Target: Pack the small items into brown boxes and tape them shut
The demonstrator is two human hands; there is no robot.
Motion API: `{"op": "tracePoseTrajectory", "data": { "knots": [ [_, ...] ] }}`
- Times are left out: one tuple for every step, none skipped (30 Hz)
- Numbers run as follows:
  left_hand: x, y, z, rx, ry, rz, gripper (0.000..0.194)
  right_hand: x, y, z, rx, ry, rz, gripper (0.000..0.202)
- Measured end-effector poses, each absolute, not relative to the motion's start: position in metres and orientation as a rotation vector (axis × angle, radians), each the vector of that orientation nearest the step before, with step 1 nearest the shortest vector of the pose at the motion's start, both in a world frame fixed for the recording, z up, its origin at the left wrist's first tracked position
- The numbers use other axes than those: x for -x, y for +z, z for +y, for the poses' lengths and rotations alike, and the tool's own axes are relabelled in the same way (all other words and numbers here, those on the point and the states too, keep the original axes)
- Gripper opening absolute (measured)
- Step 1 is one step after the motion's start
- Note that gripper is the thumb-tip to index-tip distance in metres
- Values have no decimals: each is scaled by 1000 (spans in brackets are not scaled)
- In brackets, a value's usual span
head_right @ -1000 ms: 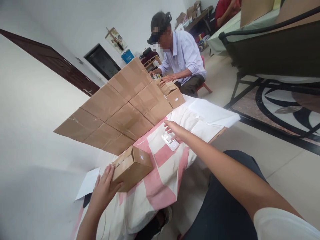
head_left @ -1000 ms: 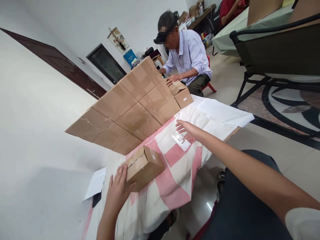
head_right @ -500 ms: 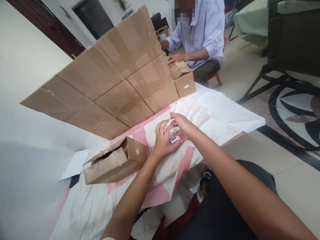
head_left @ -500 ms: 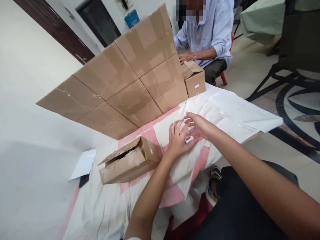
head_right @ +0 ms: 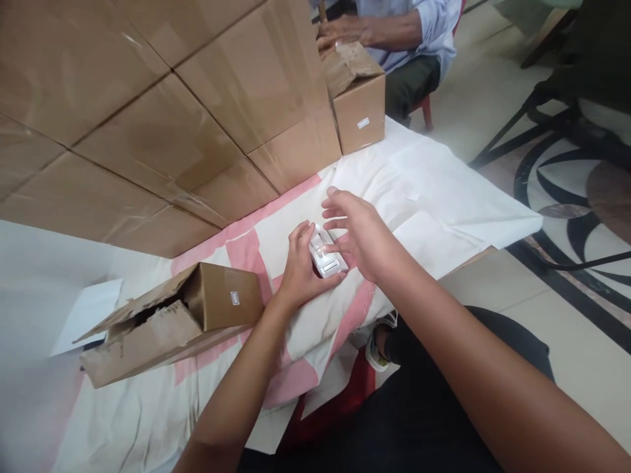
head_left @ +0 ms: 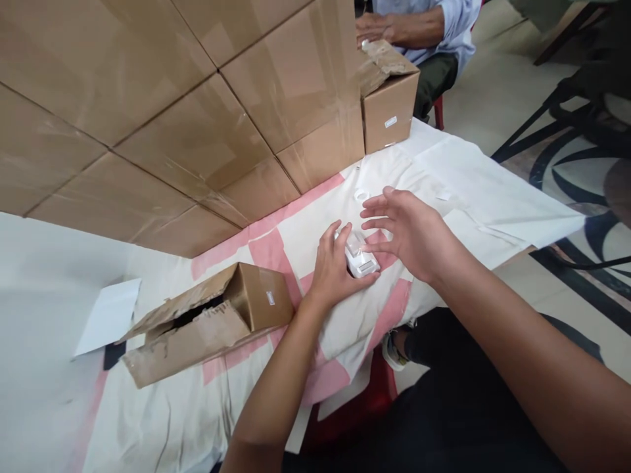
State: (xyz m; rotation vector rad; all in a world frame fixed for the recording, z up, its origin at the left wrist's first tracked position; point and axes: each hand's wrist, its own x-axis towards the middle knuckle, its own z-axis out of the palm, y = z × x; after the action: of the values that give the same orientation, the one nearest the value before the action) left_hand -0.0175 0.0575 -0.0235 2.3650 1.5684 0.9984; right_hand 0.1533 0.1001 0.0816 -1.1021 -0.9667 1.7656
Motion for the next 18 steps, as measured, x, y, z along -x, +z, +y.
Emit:
{"op": "tracePoseTrajectory", "data": {
  "knots": [
    [17, -24, 57, -2373, 1006, 1569, 111, -154, 81, 100, 1100, 1751, -991, 40],
    [17, -24, 57, -2375, 1013, 1571, 112, -154, 79, 99, 1101, 1736, -1017, 42],
    [17, -24, 57, -2369, 1020, 1576, 113, -154, 77, 98, 1104, 1721, -1039, 43],
    [17, -24, 56, -2360, 1030, 1581, 114, -153, 76, 97, 1110, 1707, -1052, 43],
    [16, -23, 56, -2352, 1040, 1583, 116, -153, 75, 95, 1118, 1699, -1054, 43],
    [16, -23, 55, -2344, 1048, 1585, 118, -152, 75, 93, 1126, 1700, -1051, 42],
    [16, -22, 55, -2332, 1058, 1589, 119, -152, 76, 91, 1131, 1709, -1047, 41],
    [16, -22, 55, -2320, 1064, 1592, 120, -152, 77, 88, 1135, 1720, -1048, 40],
    [15, -22, 55, -2308, 1069, 1594, 121, -153, 78, 85, 1137, 1721, -1055, 40],
    [15, -21, 55, -2301, 1072, 1593, 122, -154, 79, 82, 1134, 1712, -1071, 41],
    [15, -21, 54, -2297, 1075, 1591, 122, -156, 79, 80, 1129, 1692, -1098, 41],
    [15, -21, 54, -2299, 1078, 1591, 122, -157, 79, 77, 1126, 1662, -1128, 41],
    [15, -21, 54, -2308, 1078, 1593, 122, -158, 78, 75, 1124, 1627, -1158, 40],
    [15, -21, 54, -2319, 1077, 1599, 122, -160, 77, 73, 1123, 1596, -1186, 39],
    [15, -20, 53, -2329, 1078, 1613, 121, -160, 77, 71, 1124, 1573, -1212, 38],
    [14, -20, 53, -2338, 1072, 1629, 120, -161, 76, 70, 1128, 1555, -1232, 37],
    [14, -20, 52, -2346, 1065, 1646, 119, -161, 76, 69, 1136, 1540, -1244, 36],
    [14, -20, 52, -2356, 1060, 1661, 118, -161, 76, 68, 1146, 1532, -1250, 35]
  ]
}}
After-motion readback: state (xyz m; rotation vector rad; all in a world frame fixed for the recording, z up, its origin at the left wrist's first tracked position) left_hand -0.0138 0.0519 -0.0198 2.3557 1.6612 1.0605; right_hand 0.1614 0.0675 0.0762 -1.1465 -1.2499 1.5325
